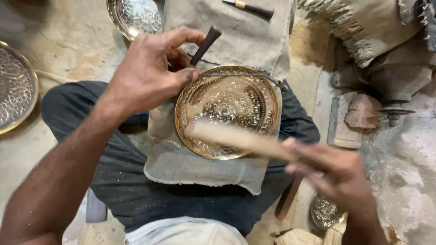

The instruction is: The person sits on the floor with an engraved brass plate resting on a cloth cushion on their lap. They hold a steel punch against the plate's embossed floral pattern and strike it with a wooden mallet, repositioning the punch repeatedly to work the design.

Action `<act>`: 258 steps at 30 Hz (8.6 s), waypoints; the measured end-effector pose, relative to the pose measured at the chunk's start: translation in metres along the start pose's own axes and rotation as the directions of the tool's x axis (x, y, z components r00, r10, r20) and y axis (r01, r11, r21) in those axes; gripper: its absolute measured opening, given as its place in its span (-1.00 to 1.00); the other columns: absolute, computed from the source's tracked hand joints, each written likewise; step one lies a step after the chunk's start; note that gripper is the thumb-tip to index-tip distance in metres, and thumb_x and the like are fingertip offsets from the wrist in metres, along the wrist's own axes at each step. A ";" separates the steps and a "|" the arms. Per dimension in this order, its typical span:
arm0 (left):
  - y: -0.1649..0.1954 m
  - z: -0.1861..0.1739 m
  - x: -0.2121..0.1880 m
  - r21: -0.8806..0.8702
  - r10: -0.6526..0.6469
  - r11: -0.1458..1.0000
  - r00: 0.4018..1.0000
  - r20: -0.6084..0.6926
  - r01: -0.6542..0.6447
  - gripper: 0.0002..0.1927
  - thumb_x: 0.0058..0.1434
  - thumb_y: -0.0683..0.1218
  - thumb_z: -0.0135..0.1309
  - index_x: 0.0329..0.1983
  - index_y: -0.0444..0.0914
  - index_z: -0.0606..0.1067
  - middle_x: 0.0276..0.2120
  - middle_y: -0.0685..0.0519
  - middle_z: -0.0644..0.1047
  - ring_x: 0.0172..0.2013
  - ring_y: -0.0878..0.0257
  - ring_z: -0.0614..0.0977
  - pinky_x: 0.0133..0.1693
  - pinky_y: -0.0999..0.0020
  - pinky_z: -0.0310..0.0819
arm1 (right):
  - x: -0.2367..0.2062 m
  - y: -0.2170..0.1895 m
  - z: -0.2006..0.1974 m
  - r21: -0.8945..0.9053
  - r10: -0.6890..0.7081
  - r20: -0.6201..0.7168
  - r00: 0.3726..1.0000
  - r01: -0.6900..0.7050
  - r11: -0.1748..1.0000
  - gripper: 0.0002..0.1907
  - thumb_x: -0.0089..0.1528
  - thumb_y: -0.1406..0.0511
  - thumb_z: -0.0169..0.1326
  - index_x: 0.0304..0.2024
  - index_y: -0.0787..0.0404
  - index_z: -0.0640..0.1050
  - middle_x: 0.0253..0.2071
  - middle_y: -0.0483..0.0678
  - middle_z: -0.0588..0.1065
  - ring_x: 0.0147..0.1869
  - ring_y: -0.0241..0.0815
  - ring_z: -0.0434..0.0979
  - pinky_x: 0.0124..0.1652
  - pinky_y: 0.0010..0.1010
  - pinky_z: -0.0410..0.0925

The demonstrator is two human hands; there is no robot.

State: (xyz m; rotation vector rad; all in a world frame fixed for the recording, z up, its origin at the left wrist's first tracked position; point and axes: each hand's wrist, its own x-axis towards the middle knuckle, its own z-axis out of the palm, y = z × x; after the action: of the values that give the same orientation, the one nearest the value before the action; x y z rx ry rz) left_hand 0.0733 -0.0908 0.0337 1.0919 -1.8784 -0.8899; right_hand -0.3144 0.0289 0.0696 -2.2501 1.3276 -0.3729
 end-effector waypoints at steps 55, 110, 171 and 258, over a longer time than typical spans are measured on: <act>0.007 -0.003 0.040 0.369 0.015 0.929 1.000 -0.008 -0.010 -0.52 0.24 -0.26 0.19 0.21 0.00 0.59 -0.08 -0.03 0.66 -0.34 0.27 0.68 -0.48 0.35 0.61 | -0.066 -0.036 -0.087 -0.743 0.629 0.057 0.775 -0.388 0.546 -0.38 0.14 -0.04 0.24 0.27 -0.32 0.50 -0.22 -0.20 0.67 -0.44 -0.32 0.63 -0.36 -0.45 0.47; 0.047 0.000 -0.013 -0.571 -0.213 0.770 0.959 0.188 0.283 -0.57 0.27 -0.12 0.19 0.20 -0.26 0.45 -0.16 0.02 0.67 -0.11 0.29 0.72 -0.05 0.35 0.74 | -0.033 -0.055 -0.078 -0.352 0.234 -0.053 0.971 -0.237 0.906 -0.55 0.19 0.30 0.23 0.14 -0.16 0.61 -0.20 -0.14 0.67 -0.36 -0.35 0.59 -0.38 -0.46 0.43; 0.050 0.127 -0.093 -0.170 -0.316 0.946 0.902 -0.293 0.276 -0.71 0.17 -0.38 0.15 -0.03 -0.35 0.54 -0.25 -0.10 0.66 -0.24 0.22 0.76 -0.27 0.38 0.68 | 0.097 -0.001 -0.029 0.140 -0.222 0.263 0.939 0.191 0.972 -0.51 0.32 0.14 0.09 0.28 0.13 0.50 -0.41 -0.14 0.63 -0.74 -0.41 0.27 -0.69 -0.52 0.19; 0.027 0.140 -0.100 -0.282 -0.242 0.942 0.950 -0.197 0.181 -0.61 0.22 -0.44 0.05 0.13 -0.40 0.47 -0.14 -0.13 0.62 -0.17 0.19 0.75 -0.18 0.43 0.76 | 0.039 0.029 0.011 0.319 -0.231 -0.281 0.931 0.318 0.893 -0.48 0.31 0.25 0.27 0.30 0.17 0.48 -0.05 0.08 0.59 -0.16 -0.22 0.59 -0.17 -0.40 0.49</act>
State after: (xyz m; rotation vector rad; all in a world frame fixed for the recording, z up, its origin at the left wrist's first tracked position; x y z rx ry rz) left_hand -0.0248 0.0353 -0.0345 1.1920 -1.4274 -1.0518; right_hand -0.3109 -0.0136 0.0438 -2.1227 0.9424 -0.9344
